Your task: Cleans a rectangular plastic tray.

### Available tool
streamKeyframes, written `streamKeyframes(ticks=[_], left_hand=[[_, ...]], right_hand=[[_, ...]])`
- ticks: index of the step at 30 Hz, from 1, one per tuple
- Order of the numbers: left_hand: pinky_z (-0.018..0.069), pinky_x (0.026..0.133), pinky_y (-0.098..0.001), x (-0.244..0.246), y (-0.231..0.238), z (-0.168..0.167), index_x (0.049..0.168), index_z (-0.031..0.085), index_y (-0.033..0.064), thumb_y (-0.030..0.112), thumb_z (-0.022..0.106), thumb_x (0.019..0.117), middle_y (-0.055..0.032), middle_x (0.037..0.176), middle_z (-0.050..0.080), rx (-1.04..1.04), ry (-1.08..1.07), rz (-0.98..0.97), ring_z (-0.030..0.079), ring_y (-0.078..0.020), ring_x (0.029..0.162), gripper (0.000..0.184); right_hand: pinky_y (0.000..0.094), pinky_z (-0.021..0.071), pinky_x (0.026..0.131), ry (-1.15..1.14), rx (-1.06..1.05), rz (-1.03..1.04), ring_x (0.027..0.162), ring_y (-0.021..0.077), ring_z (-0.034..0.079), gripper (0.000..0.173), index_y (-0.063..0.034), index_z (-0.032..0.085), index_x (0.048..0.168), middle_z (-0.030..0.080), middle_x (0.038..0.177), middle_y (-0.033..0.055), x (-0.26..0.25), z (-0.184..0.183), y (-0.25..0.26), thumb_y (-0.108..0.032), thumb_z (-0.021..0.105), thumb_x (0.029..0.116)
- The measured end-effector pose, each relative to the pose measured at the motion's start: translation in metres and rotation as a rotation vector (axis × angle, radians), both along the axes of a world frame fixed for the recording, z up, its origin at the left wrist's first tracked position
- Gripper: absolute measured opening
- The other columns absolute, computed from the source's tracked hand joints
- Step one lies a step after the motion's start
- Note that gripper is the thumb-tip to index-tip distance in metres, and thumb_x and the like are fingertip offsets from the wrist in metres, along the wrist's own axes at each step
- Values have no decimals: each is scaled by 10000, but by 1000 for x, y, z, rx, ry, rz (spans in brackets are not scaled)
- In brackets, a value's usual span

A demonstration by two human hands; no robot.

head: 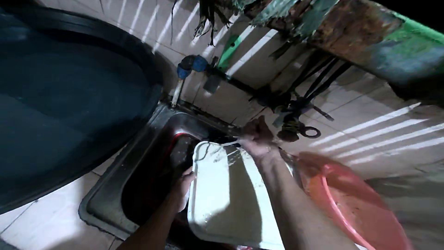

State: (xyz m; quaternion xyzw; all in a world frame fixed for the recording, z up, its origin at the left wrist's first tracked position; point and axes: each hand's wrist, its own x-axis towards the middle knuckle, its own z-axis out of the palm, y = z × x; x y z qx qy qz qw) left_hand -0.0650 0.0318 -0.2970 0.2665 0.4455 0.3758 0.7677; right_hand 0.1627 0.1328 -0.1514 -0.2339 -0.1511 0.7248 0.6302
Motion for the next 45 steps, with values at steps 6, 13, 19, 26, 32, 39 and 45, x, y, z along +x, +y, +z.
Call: streamKeyframes(ticks=[6,13,19,26,32,39,45], left_hand=[[530,1054,-393,-1,0,6,1536,446,100,231,391,1120,-98,1444,589,-26,-3,9,607,-186,1276,439],[554,1023,-400,4,1,5,1522,467,120,224,395,1118,-83,1414,616,-73,42,14,628,-186,1254,423],[571,965,-437,6,-2,1,1444,538,83,179,464,1091,-131,1329,651,-142,103,99,658,-226,1182,373],[502,1002,-396,-19,-3,45,1423,529,-6,164,489,1084,-181,1359,598,43,372,236,601,-219,1193,381],[514,977,-367,-82,19,114,1429,531,46,197,473,1089,-126,1348,606,229,564,306,610,-153,1151,377],[410,1139,-487,-101,36,79,1501,474,20,275,385,1125,-203,1489,523,338,847,149,519,-289,1362,463],[348,1182,-565,-34,44,57,1565,361,-8,382,355,1122,-260,1553,436,344,1189,-172,439,-408,1433,589]], right_hand=[[249,454,409,-709,-120,-137,397,75,473,574,-201,508,656,498,488,-44,25,-13,-50,-403,222,1111],[610,247,1235,-2346,370,218,1502,325,379,500,-139,567,1481,467,1583,122,-44,-109,-141,-397,436,1073],[703,222,1190,-2599,-87,-9,1523,385,317,605,-203,484,1549,398,1630,101,62,-104,-165,-530,305,1073],[517,360,1176,-1846,-620,-303,1406,397,472,515,47,403,1524,482,1500,289,134,-53,-168,-205,505,1087],[433,474,1093,-1206,-603,-324,1310,214,572,545,-20,476,1487,573,1445,159,75,-56,-170,-401,356,1116],[431,643,810,-660,-434,-117,978,244,737,566,-113,311,1537,712,1135,144,68,-55,-195,-268,519,1034],[468,648,814,-433,-127,-193,945,251,755,825,-129,455,1405,750,1072,121,74,-38,-218,-191,892,708]])
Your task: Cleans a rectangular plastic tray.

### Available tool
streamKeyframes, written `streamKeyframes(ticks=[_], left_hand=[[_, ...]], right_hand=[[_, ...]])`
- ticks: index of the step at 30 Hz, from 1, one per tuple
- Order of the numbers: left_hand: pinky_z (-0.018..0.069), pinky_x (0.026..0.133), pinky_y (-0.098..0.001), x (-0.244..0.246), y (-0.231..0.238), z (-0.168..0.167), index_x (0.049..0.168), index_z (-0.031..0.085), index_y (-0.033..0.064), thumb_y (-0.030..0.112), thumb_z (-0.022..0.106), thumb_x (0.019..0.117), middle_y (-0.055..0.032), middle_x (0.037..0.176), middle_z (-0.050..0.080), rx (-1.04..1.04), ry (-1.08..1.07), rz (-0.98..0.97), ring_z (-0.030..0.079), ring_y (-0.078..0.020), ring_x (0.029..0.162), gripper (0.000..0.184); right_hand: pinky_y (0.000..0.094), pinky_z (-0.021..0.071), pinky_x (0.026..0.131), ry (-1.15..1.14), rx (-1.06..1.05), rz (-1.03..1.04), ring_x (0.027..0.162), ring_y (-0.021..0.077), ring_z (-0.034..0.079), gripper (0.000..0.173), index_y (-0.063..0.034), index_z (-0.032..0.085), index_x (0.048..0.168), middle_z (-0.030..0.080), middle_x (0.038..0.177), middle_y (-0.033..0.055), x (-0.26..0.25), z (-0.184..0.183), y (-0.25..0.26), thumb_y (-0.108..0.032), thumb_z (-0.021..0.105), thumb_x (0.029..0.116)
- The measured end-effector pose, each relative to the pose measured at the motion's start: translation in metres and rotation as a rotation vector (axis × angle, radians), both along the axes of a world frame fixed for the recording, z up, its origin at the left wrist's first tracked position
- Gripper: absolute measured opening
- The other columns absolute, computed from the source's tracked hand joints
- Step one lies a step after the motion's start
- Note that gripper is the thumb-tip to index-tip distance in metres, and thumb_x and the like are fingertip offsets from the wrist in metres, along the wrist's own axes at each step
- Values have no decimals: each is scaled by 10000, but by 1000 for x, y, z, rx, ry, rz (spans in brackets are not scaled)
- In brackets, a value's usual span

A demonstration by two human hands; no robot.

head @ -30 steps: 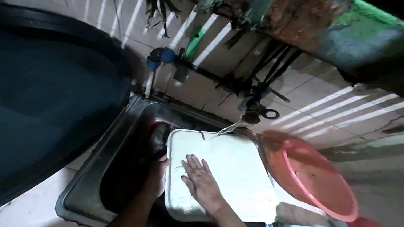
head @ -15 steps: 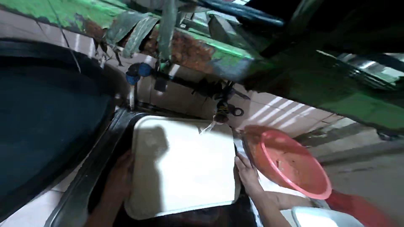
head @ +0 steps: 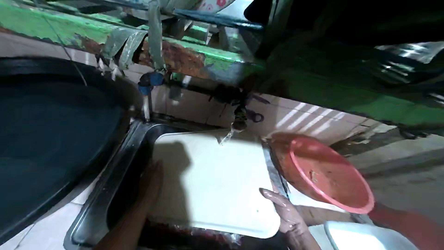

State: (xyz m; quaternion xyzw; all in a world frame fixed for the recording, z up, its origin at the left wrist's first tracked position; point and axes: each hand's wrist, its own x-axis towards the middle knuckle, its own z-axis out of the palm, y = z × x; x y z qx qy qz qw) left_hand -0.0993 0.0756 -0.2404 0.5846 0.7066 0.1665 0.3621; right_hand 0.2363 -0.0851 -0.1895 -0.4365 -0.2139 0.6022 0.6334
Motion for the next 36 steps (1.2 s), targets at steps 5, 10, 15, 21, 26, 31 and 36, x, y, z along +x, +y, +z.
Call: streamKeyframes(ticks=[5,10,15,21,26,31,36], left_hand=[[223,1190,-676,93,-13,-9,1482,469,-63,266,511,1054,-302,1595,344,344,-13,-199,281,-468,1503,542],[72,1266,-606,184,-34,62,1601,358,98,464,331,1102,-126,1691,258,382,-71,-647,149,-319,1584,620],[226,1218,-629,157,17,42,1473,555,110,432,392,1098,-123,1566,484,431,-54,-499,385,-333,1488,520],[407,1108,-584,13,50,43,1422,535,-27,371,368,1127,-292,1399,562,-159,22,-217,539,-431,1314,523],[522,910,-520,-32,38,114,1317,621,49,313,501,1096,-193,1167,671,-83,-184,-2,648,-303,1044,364],[523,901,-497,-54,9,140,1415,570,136,324,498,1095,-144,1215,673,138,-281,154,652,-250,1053,379],[494,877,-556,-51,-19,132,1295,586,15,438,336,1110,-200,1130,629,296,-320,277,613,-283,1015,525]], right_hand=[[444,634,876,-11,113,-46,1006,221,742,704,-123,487,1388,746,1120,98,1,-3,-15,-189,854,792],[370,638,866,-50,70,-136,997,138,743,688,-160,445,1381,758,1099,16,-16,11,-26,-269,840,829],[322,621,896,-66,124,-204,1023,86,727,558,-189,533,1313,759,1093,-23,-15,21,-39,-386,800,865],[344,632,857,60,-3,-276,981,104,739,497,-183,599,1250,771,1052,-6,-12,-11,-61,-364,818,843],[441,622,847,67,-402,-66,983,235,728,373,-114,433,1448,723,1116,130,-36,-74,-46,-161,408,1079],[476,596,818,-36,-581,-17,1010,301,695,454,-176,341,1555,655,1201,182,-59,-71,13,-196,422,1108],[624,439,1044,-21,-578,-46,1416,318,458,695,-195,333,1583,435,1583,96,-42,-51,17,-628,169,1064]])
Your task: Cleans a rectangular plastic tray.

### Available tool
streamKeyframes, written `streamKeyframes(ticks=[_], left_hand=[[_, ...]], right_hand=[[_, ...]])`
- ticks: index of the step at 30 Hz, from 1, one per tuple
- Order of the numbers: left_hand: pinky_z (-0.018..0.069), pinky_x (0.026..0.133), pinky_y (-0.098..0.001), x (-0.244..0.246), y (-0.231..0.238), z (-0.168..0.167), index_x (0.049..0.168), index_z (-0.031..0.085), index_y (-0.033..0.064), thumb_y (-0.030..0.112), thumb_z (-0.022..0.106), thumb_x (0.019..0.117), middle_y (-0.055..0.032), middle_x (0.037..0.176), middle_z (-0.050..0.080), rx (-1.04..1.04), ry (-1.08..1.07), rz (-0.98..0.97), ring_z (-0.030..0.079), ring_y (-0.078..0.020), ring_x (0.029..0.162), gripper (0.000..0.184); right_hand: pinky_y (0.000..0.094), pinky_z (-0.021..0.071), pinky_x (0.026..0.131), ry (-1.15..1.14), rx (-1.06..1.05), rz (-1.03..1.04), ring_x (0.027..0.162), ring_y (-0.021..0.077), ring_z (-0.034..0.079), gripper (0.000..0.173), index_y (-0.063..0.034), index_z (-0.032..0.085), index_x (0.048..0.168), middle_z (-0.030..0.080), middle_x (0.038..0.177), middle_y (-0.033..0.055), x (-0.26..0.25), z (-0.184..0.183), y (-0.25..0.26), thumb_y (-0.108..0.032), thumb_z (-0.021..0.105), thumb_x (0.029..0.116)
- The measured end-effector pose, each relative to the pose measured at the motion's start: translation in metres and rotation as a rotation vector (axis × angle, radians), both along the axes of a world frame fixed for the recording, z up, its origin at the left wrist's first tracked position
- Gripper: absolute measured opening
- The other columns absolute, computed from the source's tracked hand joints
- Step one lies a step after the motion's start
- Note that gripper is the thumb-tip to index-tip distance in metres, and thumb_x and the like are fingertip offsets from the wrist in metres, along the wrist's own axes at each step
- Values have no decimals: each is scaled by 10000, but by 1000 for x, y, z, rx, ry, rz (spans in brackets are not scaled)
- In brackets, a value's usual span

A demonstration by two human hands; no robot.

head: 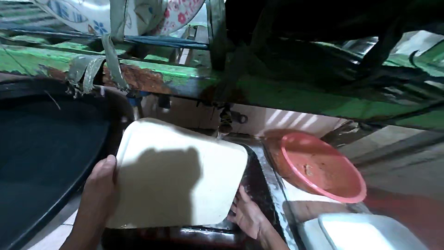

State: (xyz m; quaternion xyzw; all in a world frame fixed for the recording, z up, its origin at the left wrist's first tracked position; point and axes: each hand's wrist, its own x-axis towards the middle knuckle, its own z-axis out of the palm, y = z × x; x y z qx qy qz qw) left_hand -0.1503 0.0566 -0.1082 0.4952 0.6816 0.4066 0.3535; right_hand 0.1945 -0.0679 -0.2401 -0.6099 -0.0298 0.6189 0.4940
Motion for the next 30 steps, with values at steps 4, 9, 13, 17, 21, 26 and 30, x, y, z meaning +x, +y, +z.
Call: streamKeyframes(ticks=[4,9,13,17,21,26,30], left_hand=[[545,844,-428,9,-12,-4,1204,622,-2,425,256,1124,-106,1023,646,139,-142,79,639,-164,945,568],[511,1039,-306,-17,-13,-20,1154,689,69,324,281,1107,-28,1343,667,210,-511,-273,591,-122,1282,483],[573,808,-244,-35,-31,-8,1433,491,46,17,509,981,-77,1193,675,-327,-343,-185,673,-56,962,453],[605,741,-311,-35,-45,-19,1506,386,77,-105,527,827,-90,1198,655,-391,-398,-224,693,-115,923,717],[596,847,-348,-30,-42,-20,1579,339,140,-81,555,816,-107,1388,587,-347,-382,-266,665,-159,1094,823],[596,870,-347,-35,-42,-16,1599,322,191,-16,598,771,-76,1390,599,-268,-309,-278,664,-140,1116,896],[600,866,-334,-45,-46,-23,1614,290,215,21,618,763,-48,1389,606,-203,-299,-237,671,-112,1105,933]], right_hand=[[620,520,873,23,164,-229,1227,342,580,637,-171,383,1472,551,1391,134,6,22,2,-571,85,1076],[336,585,872,-41,622,-133,1040,173,686,385,33,587,1183,700,1100,129,51,52,11,-102,279,994],[325,582,905,-374,375,276,1248,158,600,744,-58,434,1478,525,1481,117,75,59,22,73,478,747],[438,379,1169,-840,100,688,1408,268,479,382,-44,608,1397,511,1517,170,30,74,66,7,465,1046],[320,604,724,-292,239,198,827,184,723,306,-16,501,1365,700,1122,127,-27,90,126,-129,352,1122],[175,481,455,313,465,-83,520,47,569,300,-152,576,919,610,694,-18,-42,98,185,-329,406,1091],[136,362,381,194,596,190,402,-16,400,383,-196,589,791,485,550,-90,-23,115,176,-304,383,1094]])
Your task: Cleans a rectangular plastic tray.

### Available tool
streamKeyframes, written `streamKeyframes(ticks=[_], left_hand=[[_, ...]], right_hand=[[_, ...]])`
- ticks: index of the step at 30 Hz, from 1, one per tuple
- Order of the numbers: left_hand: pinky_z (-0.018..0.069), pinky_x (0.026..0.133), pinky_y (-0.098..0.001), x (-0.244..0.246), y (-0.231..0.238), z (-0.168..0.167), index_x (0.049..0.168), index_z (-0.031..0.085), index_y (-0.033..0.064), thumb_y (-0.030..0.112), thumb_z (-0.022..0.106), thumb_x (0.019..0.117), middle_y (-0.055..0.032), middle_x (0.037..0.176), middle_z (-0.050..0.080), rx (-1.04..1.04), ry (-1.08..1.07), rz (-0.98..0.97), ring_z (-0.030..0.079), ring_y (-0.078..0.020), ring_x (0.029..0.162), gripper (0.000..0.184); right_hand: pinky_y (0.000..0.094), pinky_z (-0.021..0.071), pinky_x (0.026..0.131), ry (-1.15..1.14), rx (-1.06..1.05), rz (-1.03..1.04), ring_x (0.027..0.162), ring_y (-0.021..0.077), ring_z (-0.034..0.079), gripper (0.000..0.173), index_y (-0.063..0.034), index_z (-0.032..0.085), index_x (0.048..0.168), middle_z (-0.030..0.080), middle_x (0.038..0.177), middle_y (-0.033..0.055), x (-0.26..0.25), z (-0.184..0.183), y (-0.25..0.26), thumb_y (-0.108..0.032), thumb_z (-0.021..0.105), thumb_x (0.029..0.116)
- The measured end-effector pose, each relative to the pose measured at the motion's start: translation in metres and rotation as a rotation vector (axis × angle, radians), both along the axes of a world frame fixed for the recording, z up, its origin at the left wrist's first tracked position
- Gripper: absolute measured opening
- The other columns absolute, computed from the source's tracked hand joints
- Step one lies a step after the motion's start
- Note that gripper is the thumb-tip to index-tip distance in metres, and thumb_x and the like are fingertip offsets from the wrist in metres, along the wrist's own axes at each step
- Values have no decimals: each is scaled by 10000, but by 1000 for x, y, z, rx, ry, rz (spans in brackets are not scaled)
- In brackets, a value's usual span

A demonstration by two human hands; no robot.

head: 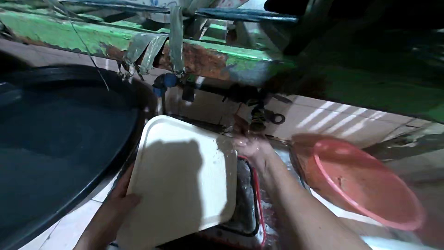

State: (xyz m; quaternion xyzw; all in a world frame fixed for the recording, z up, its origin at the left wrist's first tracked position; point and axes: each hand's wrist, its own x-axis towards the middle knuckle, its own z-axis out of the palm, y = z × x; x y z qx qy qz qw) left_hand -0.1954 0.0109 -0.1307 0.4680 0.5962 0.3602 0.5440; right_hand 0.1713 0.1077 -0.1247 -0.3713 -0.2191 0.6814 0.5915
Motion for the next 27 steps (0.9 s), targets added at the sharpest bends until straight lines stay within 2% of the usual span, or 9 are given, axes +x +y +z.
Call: streamKeyframes(ticks=[4,6,7,9,12,16,22,24,27], left_hand=[[609,845,-279,-1,-1,-14,1623,253,209,15,605,744,-10,1391,606,77,-77,24,675,-58,1089,966],[598,854,-286,2,-1,-18,1632,213,217,4,594,770,-33,1429,570,37,-62,47,660,-66,1108,966],[587,862,-317,5,1,-22,1637,197,225,3,592,774,-61,1460,540,7,-43,59,645,-96,1132,974],[581,888,-377,8,7,-35,1638,215,251,16,593,779,-88,1510,498,-39,-29,83,624,-155,1189,968],[573,910,-390,18,14,-60,1619,284,226,-3,587,869,-103,1492,519,-118,-96,83,625,-187,1195,840],[525,1019,-456,32,43,-99,1618,297,195,85,602,1003,-151,1521,490,-178,-50,-65,574,-260,1293,695],[405,1147,-521,84,61,-115,1639,210,89,216,464,1088,-224,1594,387,-70,718,-491,460,-369,1422,619],[230,1248,-549,108,51,-124,1610,269,14,299,395,1101,-253,1656,252,93,873,-573,248,-402,1541,597],[137,1233,-654,159,43,-150,1528,430,-31,540,425,1046,-283,1633,292,283,777,-374,210,-444,1543,747]], right_hand=[[239,440,429,-670,-286,-130,408,80,440,539,-104,508,766,454,519,-12,19,-13,-44,-447,289,1119],[386,556,774,-917,-361,-203,835,193,658,581,-16,656,1079,683,937,111,40,-49,-79,-488,318,1107],[480,499,999,-922,-403,-166,1164,281,623,579,-8,583,1355,640,1289,185,50,-64,-100,-462,318,1113],[551,449,1086,-822,-523,-134,1365,335,512,621,-73,364,1568,474,1532,198,61,-93,-136,-486,310,1107],[494,578,912,-529,-588,-170,1142,280,670,528,-149,393,1539,644,1320,149,67,-100,-173,-451,352,1108],[444,639,805,-447,-456,-202,981,270,736,512,-137,369,1539,696,1191,169,70,-80,-204,-82,500,1047],[211,552,634,-743,-344,-425,748,15,629,766,-32,291,1533,620,1079,20,49,-44,-236,129,478,807],[186,562,685,-779,-285,-438,779,-19,635,794,14,223,1549,612,1118,10,48,-39,-246,136,479,808],[209,567,759,-790,-248,-446,866,-7,641,788,17,185,1565,591,1210,37,50,-34,-254,113,498,848]])
